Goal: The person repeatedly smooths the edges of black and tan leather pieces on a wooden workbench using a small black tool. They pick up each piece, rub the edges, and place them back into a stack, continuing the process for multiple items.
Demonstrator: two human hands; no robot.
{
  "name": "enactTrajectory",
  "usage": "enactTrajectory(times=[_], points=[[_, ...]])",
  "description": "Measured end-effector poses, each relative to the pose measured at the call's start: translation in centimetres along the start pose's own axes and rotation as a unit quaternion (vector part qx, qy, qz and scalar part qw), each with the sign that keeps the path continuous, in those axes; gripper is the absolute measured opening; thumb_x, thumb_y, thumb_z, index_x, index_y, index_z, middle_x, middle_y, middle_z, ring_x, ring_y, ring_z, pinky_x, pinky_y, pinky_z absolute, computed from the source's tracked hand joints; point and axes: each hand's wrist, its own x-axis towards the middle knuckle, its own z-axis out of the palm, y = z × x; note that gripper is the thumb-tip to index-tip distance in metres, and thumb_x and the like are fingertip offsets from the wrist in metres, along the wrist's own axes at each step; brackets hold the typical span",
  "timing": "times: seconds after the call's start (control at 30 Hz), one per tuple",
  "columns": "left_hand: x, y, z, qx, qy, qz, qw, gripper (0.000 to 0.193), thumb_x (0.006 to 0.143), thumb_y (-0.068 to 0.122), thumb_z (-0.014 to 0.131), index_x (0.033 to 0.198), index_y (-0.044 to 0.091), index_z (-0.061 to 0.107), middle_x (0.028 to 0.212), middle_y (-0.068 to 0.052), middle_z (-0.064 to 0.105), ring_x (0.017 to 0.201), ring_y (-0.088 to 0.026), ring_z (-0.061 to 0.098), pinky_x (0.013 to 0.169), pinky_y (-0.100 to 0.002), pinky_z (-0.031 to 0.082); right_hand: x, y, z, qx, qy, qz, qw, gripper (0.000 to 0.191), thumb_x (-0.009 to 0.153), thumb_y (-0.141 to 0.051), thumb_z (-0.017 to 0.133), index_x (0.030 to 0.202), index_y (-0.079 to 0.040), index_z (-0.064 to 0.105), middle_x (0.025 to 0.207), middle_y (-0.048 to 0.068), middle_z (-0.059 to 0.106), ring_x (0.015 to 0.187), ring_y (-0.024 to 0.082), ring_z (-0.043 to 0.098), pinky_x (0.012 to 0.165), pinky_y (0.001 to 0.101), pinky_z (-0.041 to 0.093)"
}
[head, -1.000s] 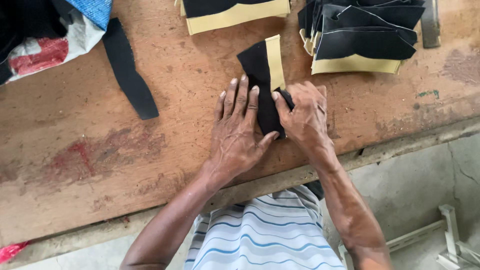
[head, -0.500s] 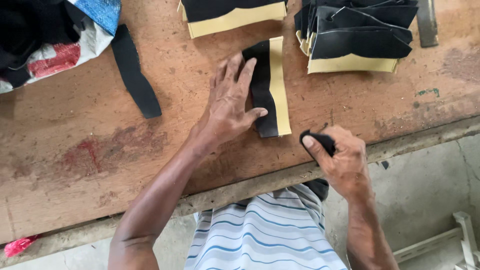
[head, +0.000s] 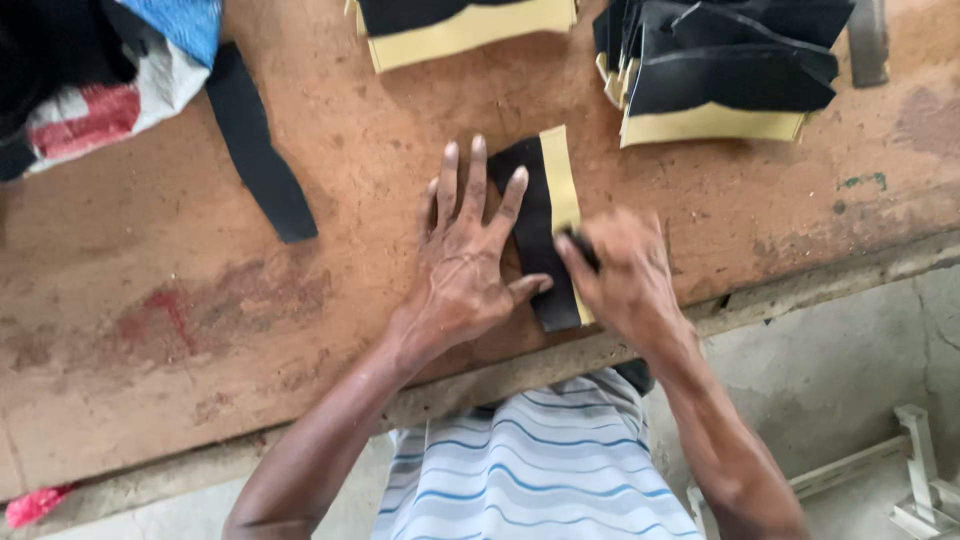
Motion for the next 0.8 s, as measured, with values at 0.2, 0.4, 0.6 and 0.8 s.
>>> enactTrajectory(times=[0.2, 0.4, 0.6, 0.8], points=[[0.1, 0.0, 0.3, 0.006, -0.024, 0.006, 1.000, 0.118, 0.074, 0.063, 0.081, 0.162, 0.013, 0.020, 0.166, -0.025, -0.011, 0.155, -0.044, -0.012, 0.124, -0.060, 0.002, -0.6, 0.2, -0.4, 0.012, 0.006, -0.042, 0.999, 0.018, 0.095, -0.021, 0.075, 0.086, -0.007, 0.068, 0.082, 0.010, 0.065, 0.084, 0.030, 0.061, 0.084, 0.0454, 0.041], [0.5, 0.0, 0.3, 0.021, -0.044, -0.026, 0.998, 0.118, 0.071, 0.063, 0.081, 0.161, 0.016, 0.021, 0.165, -0.023, -0.013, 0.154, -0.042, -0.013, 0.124, -0.059, 0.000, -0.1, 0.2, -0.8, 0.011, -0.045, -0.059, 0.997, 0.025, 0.091, -0.024, 0.076, 0.076, -0.007, 0.065, 0.076, 0.011, 0.062, 0.081, 0.030, 0.061, 0.083, 0.0432, 0.041], [0.3, 0.2, 0.1, 0.016, -0.037, -0.011, 0.999, 0.118, 0.072, 0.060, 0.082, 0.161, 0.013, 0.021, 0.166, -0.025, -0.010, 0.155, -0.043, -0.011, 0.124, -0.060, 0.002, -0.1, -0.1, -1.0, 0.043, -0.040, -0.050, 0.997, 0.018, 0.093, -0.020, 0.073, 0.083, -0.007, 0.066, 0.079, 0.010, 0.062, 0.082, 0.029, 0.059, 0.082, 0.0436, 0.040], [0.1, 0.1, 0.3, 0.000, -0.026, -0.001, 1.000, 0.118, 0.073, 0.059, 0.082, 0.162, 0.011, 0.020, 0.165, -0.029, -0.009, 0.154, -0.046, -0.011, 0.122, -0.063, 0.003, 0.1, 0.0, -1.1, 0.013, -0.032, -0.054, 0.998, 0.023, 0.094, -0.020, 0.075, 0.080, -0.006, 0.063, 0.081, 0.011, 0.061, 0.083, 0.031, 0.057, 0.083, 0.0439, 0.041]])
